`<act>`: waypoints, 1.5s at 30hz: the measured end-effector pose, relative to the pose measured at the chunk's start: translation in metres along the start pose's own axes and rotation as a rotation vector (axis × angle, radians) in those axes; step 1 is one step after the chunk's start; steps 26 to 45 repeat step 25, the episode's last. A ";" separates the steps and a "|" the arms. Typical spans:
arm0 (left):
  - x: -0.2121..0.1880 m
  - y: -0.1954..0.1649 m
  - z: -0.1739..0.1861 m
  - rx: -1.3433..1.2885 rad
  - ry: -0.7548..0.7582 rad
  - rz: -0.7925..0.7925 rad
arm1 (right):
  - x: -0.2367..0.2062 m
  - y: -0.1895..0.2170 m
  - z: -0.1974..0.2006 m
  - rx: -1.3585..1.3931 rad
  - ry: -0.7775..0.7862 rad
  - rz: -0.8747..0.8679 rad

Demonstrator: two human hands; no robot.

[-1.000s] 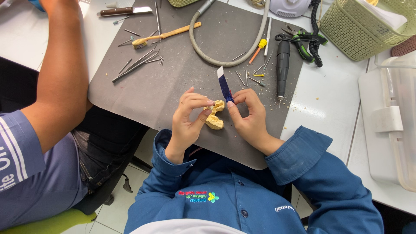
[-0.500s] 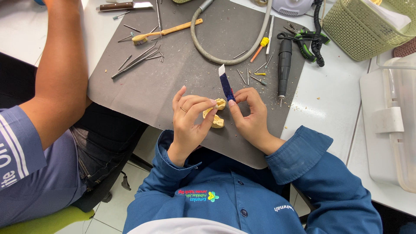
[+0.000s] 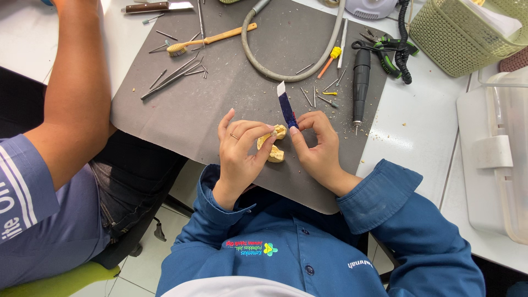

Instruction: The person shapes a small yellowish dental material using a rotary handpiece and a metal spatula. They repeatedly hold the material, apply the rotary tool to its surface, and scrape or smooth it with the spatula. The work is performed on a gray mat with various dental tools nearby.

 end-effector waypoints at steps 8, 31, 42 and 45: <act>-0.001 0.018 -0.011 0.092 0.105 0.087 | 0.000 0.002 -0.004 -0.008 0.017 0.014; -0.007 0.038 -0.026 0.193 0.251 0.245 | -0.002 0.008 -0.017 -0.150 0.071 0.081; -0.007 0.038 -0.026 0.193 0.251 0.245 | -0.002 0.008 -0.017 -0.150 0.071 0.081; -0.007 0.038 -0.026 0.193 0.251 0.245 | -0.002 0.008 -0.017 -0.150 0.071 0.081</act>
Point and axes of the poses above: each hand's wrist, its own x-axis towards the middle knuckle, its own z-axis out of the back of the hand, y = z × x, the point moved 10 cm from there along x, towards the middle knuckle, and after that the axes turned 7 degrees about -y, right-handed, at the moved point
